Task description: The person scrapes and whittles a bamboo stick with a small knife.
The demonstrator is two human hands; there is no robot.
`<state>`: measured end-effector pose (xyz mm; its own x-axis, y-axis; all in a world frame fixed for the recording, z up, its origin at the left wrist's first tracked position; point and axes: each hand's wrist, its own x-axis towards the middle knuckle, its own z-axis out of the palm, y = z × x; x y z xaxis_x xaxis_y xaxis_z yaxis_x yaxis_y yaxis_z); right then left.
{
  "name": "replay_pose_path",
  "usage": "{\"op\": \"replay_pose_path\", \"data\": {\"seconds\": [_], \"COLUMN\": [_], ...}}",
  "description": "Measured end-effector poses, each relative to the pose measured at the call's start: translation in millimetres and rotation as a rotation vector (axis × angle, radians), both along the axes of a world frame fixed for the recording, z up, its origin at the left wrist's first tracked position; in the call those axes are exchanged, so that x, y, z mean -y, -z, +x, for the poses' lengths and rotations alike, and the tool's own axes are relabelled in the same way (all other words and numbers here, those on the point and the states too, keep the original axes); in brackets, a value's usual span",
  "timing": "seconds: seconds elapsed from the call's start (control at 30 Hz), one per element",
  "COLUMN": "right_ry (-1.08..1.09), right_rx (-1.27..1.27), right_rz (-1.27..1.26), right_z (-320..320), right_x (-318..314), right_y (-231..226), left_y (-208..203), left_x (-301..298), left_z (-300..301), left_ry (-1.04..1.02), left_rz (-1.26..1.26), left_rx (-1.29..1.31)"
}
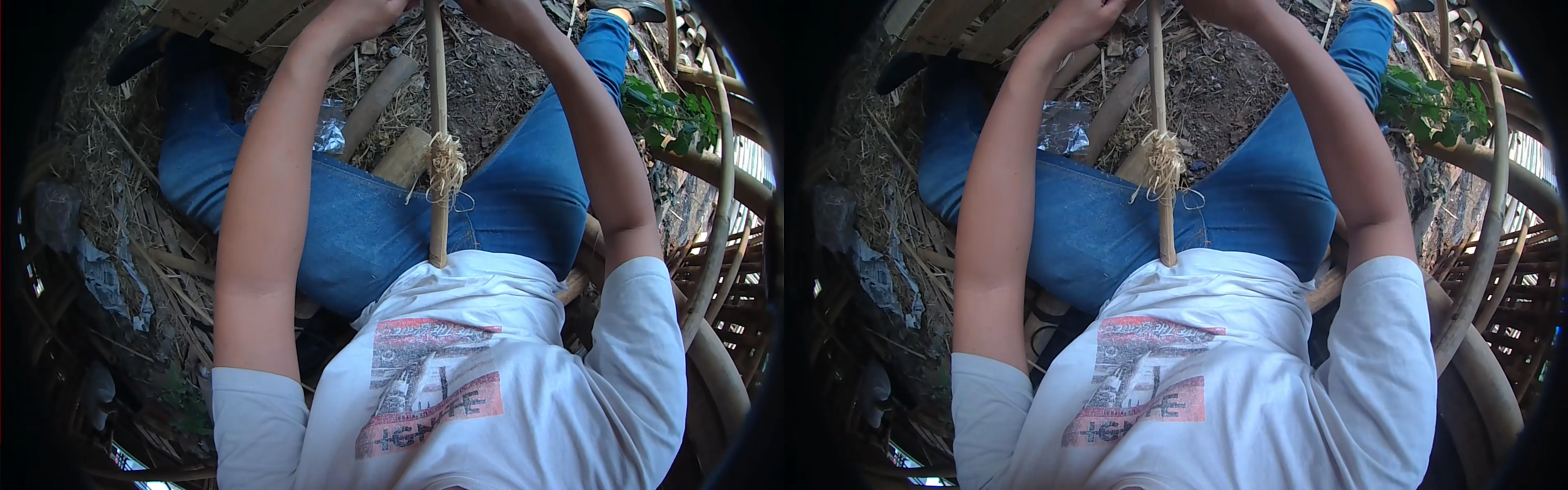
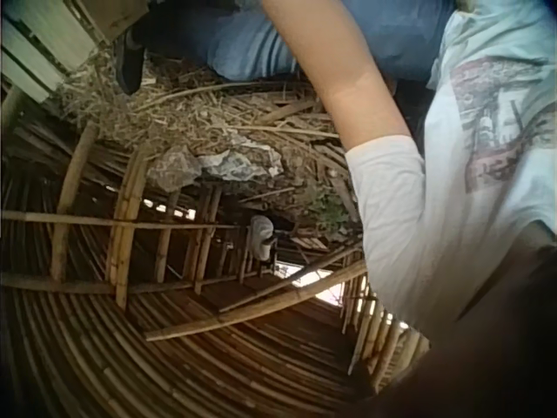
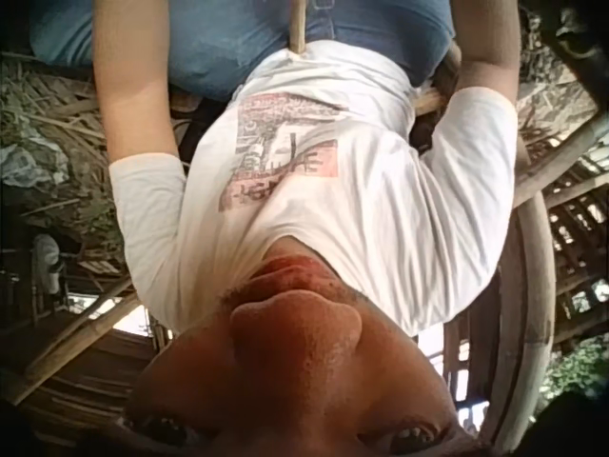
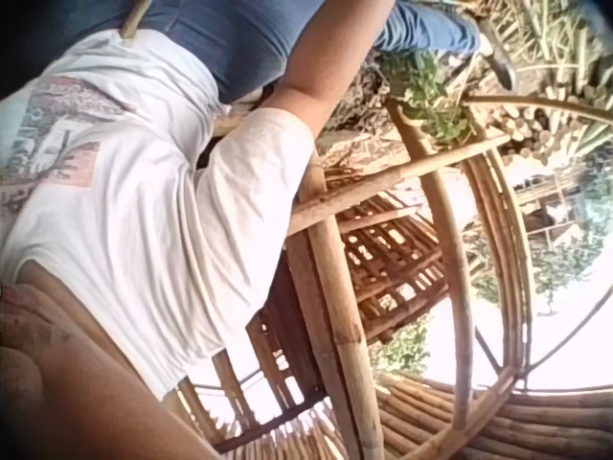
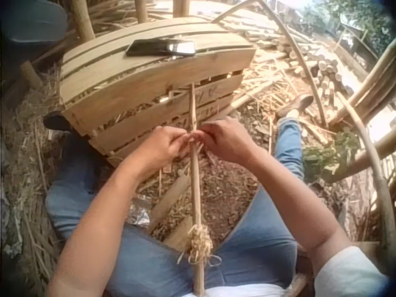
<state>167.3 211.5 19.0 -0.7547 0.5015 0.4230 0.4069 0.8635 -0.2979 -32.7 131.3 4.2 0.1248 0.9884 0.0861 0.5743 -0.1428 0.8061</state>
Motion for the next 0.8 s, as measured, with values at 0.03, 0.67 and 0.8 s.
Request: {"op": "replay_pose_path", "data": {"seconds": [0.03,0.67,0.8], "right_ry": [0.005,-0.019,-0.005], "right_rx": [0.003,0.163,0.116], "right_rz": [-0.009,-0.339,-0.331], "right_z": [-0.6,9.9,17.0], "right_x": [-0.6,37.5,47.5], "right_y": [0.4,-14.5,-9.0], "left_y": [-2.5,-3.3,-10.5], "left_x": [-1.6,30.5,37.1], "left_z": [-0.8,3.7,9.9], "left_ry": [0.005,0.075,0.096], "left_rz": [-0.009,-0.148,-0.163], "left_rx": [0.003,-0.061,-0.086]}}
